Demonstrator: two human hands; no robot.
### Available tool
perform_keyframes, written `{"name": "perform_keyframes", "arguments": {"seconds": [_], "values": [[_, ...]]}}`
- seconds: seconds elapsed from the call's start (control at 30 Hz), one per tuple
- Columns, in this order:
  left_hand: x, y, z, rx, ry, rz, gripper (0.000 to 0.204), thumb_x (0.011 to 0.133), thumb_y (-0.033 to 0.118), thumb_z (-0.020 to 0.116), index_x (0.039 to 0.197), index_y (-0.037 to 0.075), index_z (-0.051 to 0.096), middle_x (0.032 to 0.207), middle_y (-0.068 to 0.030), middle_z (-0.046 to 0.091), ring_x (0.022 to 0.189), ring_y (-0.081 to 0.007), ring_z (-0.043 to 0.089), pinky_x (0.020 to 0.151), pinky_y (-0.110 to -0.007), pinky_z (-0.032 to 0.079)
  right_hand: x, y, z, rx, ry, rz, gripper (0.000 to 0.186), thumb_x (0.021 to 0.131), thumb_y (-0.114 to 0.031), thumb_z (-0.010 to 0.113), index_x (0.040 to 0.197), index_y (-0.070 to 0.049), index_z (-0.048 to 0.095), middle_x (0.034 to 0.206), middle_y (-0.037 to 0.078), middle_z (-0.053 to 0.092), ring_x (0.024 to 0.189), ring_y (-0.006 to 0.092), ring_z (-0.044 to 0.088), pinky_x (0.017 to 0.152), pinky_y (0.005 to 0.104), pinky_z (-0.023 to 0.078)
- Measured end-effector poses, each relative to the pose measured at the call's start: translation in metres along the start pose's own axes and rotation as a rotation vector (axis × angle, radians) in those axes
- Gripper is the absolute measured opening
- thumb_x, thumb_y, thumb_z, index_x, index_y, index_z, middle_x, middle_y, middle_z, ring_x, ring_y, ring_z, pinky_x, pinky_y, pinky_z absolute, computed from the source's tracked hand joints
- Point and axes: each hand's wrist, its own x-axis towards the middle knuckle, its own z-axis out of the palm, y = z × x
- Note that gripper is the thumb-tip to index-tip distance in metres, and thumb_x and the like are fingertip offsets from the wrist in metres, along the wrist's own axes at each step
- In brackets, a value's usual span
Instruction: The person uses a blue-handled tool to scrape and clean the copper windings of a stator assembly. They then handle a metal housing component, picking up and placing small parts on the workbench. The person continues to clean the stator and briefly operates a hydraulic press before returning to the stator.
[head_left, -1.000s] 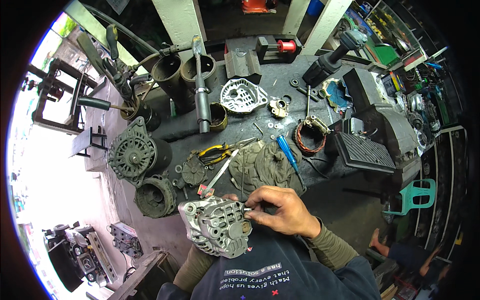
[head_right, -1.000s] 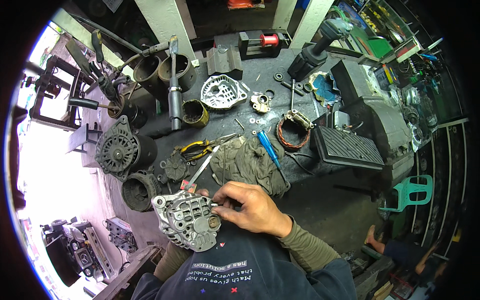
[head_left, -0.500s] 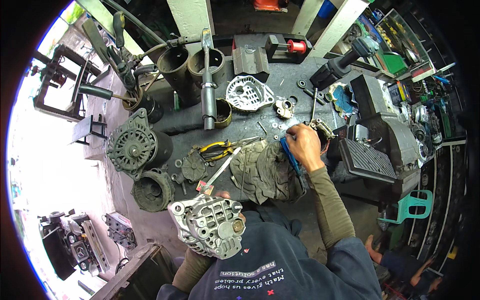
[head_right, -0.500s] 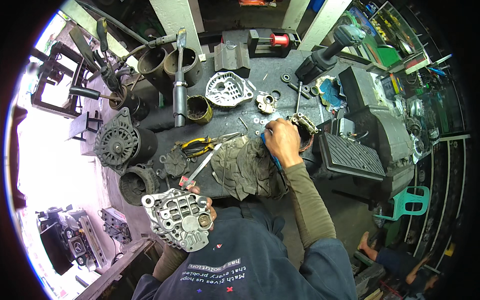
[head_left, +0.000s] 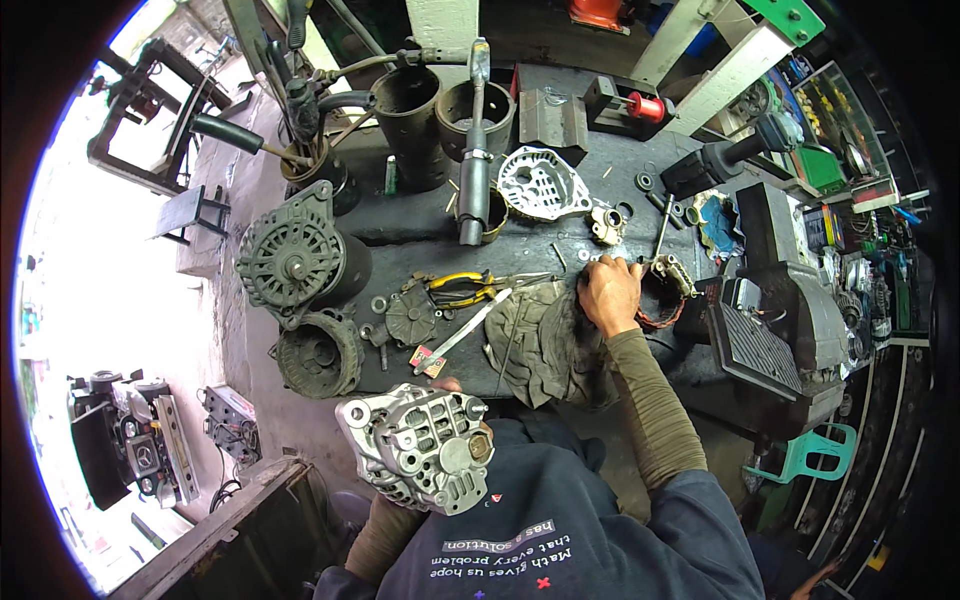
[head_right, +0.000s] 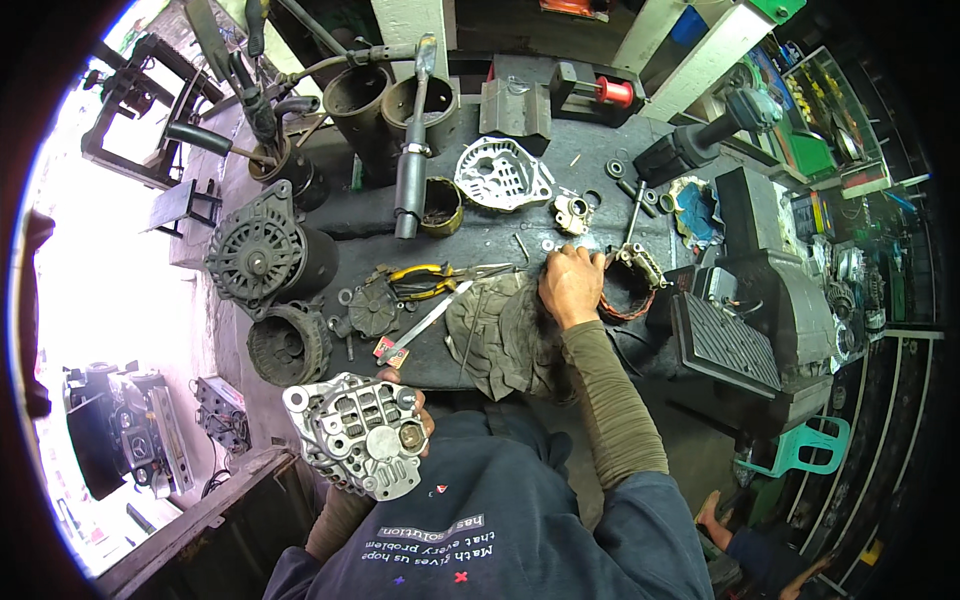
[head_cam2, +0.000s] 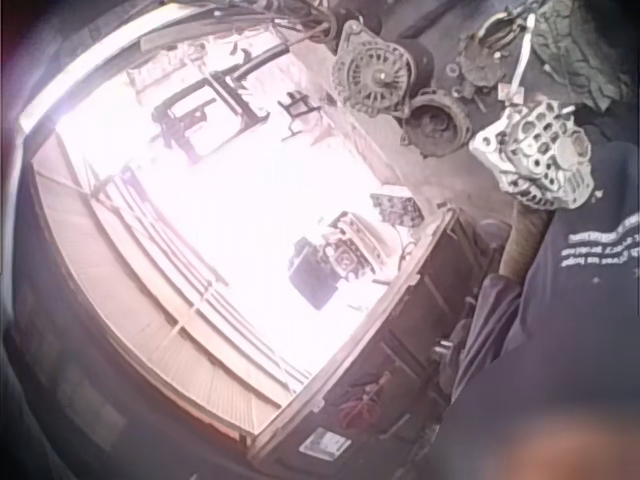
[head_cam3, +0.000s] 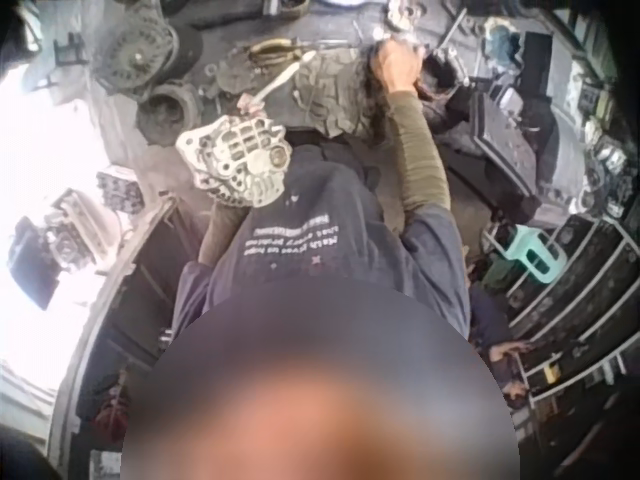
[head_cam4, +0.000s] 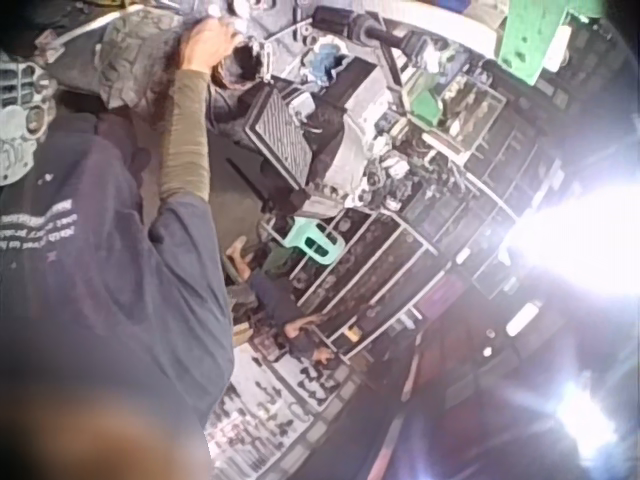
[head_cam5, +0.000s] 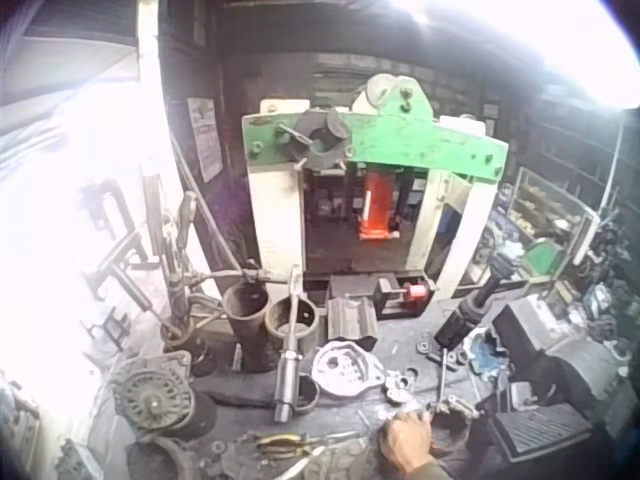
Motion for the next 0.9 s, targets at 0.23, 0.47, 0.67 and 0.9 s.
{"name": "perform_keyframes", "arguments": {"seconds": [0.23,0.47,0.67,0.9], "values": [[0.002,0.005,0.006,-0.012,0.205,0.044,0.070,0.100,0.045,0.070,0.138,-0.010,0.050,0.123,-0.0294,0.070,0.108,-0.0396,0.076,0.086,-0.048,0.068,-0.006,0.004,-0.026,0.256,0.143,0.029,0.021,0.081,-0.024,0.078,0.094,-0.007,0.077,0.101,0.011,0.072,0.102,0.0326,0.065,0.094,0.0479,0.043],[0.013,0.012,-0.005,0.001,0.106,-0.125,0.066,0.103,0.044,0.065,0.146,-0.004,0.049,0.133,-0.0293,0.064,0.119,-0.0444,0.067,0.094,-0.060,0.062,-0.008,0.009,-0.031,0.149,0.017,0.107,0.023,0.080,-0.026,0.079,0.092,-0.007,0.079,0.097,0.012,0.076,0.099,0.0333,0.069,0.090,0.0488,0.045],[0.010,0.008,-0.002,-0.069,0.110,-0.146,0.071,0.098,0.052,0.069,0.148,0.006,0.049,0.136,-0.0335,0.061,0.119,-0.0550,0.062,0.089,-0.068,0.060,0.009,-0.001,-0.005,-0.038,-0.020,0.106,0.022,0.077,-0.027,0.079,0.088,-0.009,0.080,0.088,0.018,0.077,0.094,0.0358,0.074,0.088,0.0500,0.046],[0.004,0.006,0.005,-0.151,0.124,-0.102,0.063,0.098,0.040,0.074,0.144,0.006,0.047,0.129,-0.0246,0.067,0.121,-0.0468,0.069,0.093,-0.058,0.064,0.011,-0.003,0.010,-0.021,-0.015,0.114,0.018,0.081,-0.021,0.074,0.091,-0.007,0.078,0.092,0.017,0.078,0.095,0.0371,0.073,0.091,0.0516,0.047]]}}
